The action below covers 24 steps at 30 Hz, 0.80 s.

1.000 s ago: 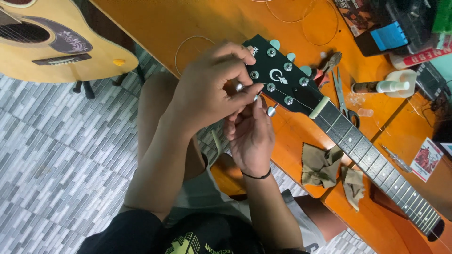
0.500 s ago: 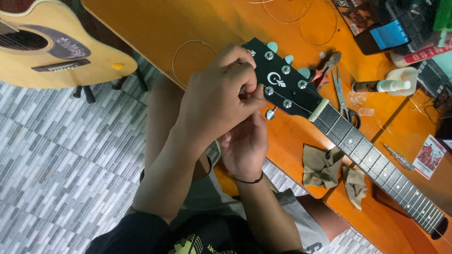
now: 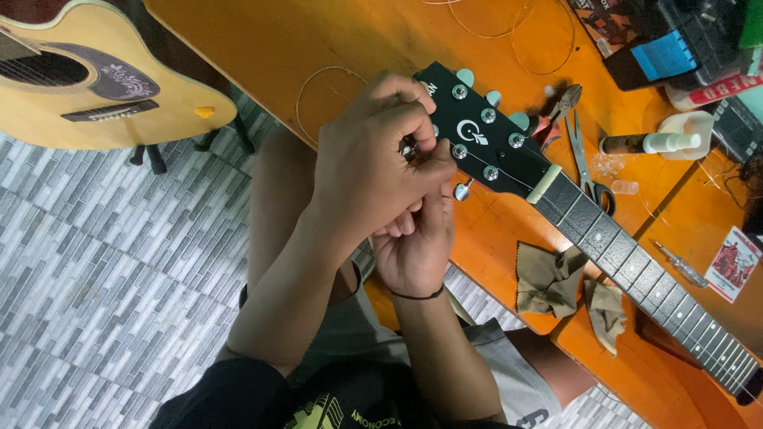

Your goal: Restringing an acoustic guitar, including cleaning the fretboard, inserting strings into the bridge, and winding them at the headstock.

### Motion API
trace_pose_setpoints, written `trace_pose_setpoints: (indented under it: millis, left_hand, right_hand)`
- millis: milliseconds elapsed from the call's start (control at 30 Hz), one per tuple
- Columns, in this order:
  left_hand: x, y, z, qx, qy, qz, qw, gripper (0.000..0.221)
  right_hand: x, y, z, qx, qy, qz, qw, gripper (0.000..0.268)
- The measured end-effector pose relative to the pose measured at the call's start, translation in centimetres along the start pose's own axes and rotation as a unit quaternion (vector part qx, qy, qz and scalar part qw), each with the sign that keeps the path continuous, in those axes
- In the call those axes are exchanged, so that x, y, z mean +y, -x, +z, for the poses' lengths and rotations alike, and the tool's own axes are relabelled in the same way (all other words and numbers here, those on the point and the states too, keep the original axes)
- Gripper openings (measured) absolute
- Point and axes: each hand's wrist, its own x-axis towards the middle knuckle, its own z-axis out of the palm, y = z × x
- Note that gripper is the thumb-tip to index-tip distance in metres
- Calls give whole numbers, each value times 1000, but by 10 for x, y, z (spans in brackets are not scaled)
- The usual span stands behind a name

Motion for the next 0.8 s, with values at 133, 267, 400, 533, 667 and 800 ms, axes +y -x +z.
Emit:
trace_pose_setpoints:
  millis: [133, 267, 400, 533, 667, 800]
  left_hand:
    - [-2, 1, 1, 5, 6, 15, 1000, 29]
    - [-4, 2, -1, 4, 15, 41, 999, 23]
    - [-6, 2, 0, 29, 21, 43, 998, 26]
    - [-4, 2, 0, 17, 31, 13, 999, 28]
    - [-6, 3, 0, 0, 18, 12, 1000, 22]
    - [-5, 3, 3, 29, 27, 18, 999, 29]
  right_hand:
    - [-3, 0, 14, 56, 224, -116, 966, 25]
    - [-6, 13, -4, -55, 59, 44, 996, 48]
    - [-12, 11, -20, 20, -51, 104, 993, 50]
    - [-10, 8, -17, -26, -125, 88, 988, 38]
    - [-5, 3, -14, 69, -23, -11, 997, 22]
    - [1, -1, 18, 77, 260, -180, 946, 22]
